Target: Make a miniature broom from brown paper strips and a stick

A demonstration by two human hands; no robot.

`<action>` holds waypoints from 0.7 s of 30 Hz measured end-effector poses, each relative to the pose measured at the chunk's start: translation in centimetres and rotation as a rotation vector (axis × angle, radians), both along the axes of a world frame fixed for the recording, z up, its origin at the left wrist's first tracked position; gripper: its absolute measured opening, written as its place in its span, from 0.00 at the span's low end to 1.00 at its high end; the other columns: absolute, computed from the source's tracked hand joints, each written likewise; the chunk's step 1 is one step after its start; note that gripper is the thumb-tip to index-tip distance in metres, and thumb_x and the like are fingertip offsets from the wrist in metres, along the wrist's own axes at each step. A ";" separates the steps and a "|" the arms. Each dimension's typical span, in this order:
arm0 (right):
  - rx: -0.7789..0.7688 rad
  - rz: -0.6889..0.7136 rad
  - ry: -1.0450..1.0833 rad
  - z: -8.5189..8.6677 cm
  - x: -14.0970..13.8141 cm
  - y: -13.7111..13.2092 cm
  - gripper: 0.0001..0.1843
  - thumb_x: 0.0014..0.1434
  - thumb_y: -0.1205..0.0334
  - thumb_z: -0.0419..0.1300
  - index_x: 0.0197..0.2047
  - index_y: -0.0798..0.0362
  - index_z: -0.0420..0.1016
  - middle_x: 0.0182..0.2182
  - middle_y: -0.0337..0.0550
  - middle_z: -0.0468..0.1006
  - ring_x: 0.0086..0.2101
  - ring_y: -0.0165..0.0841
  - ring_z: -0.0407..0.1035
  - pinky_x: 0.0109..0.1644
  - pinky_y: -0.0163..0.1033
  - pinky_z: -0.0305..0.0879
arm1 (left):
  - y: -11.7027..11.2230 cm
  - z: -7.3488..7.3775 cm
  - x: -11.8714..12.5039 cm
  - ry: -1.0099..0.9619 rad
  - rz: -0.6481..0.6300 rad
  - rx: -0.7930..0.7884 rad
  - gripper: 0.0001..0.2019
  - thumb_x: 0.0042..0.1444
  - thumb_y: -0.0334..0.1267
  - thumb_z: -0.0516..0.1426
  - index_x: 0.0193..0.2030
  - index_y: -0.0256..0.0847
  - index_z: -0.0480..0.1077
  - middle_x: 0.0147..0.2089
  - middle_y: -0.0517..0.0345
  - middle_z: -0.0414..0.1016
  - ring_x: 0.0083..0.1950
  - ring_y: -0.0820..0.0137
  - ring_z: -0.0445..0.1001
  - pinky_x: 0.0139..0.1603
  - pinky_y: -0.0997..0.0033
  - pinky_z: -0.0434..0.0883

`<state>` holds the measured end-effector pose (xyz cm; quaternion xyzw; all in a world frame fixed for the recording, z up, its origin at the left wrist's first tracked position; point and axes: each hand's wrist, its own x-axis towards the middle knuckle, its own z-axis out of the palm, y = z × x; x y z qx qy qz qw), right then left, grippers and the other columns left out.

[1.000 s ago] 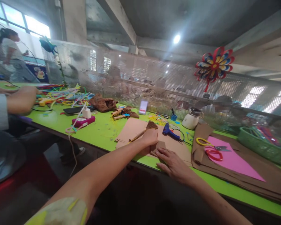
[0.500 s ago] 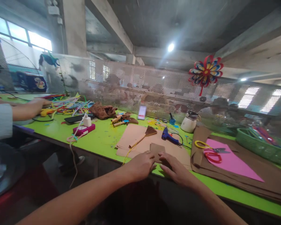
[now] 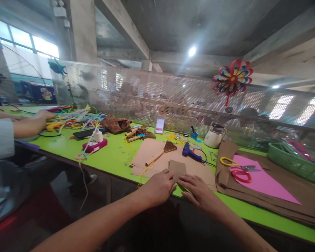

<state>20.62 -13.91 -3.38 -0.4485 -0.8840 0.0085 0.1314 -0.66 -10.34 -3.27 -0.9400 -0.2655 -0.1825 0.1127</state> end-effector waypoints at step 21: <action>0.058 -0.050 0.159 -1.3 1.1 0.0 0.20 0.64 0.54 0.48 0.51 0.53 0.74 0.54 0.48 0.71 0.56 0.39 0.62 0.61 0.49 0.58 | -0.2 -0.5 -0.4 -0.014 0.047 -0.081 0.17 0.64 0.37 0.43 0.36 0.33 0.70 0.39 0.48 0.68 0.37 0.67 0.68 0.42 0.68 0.67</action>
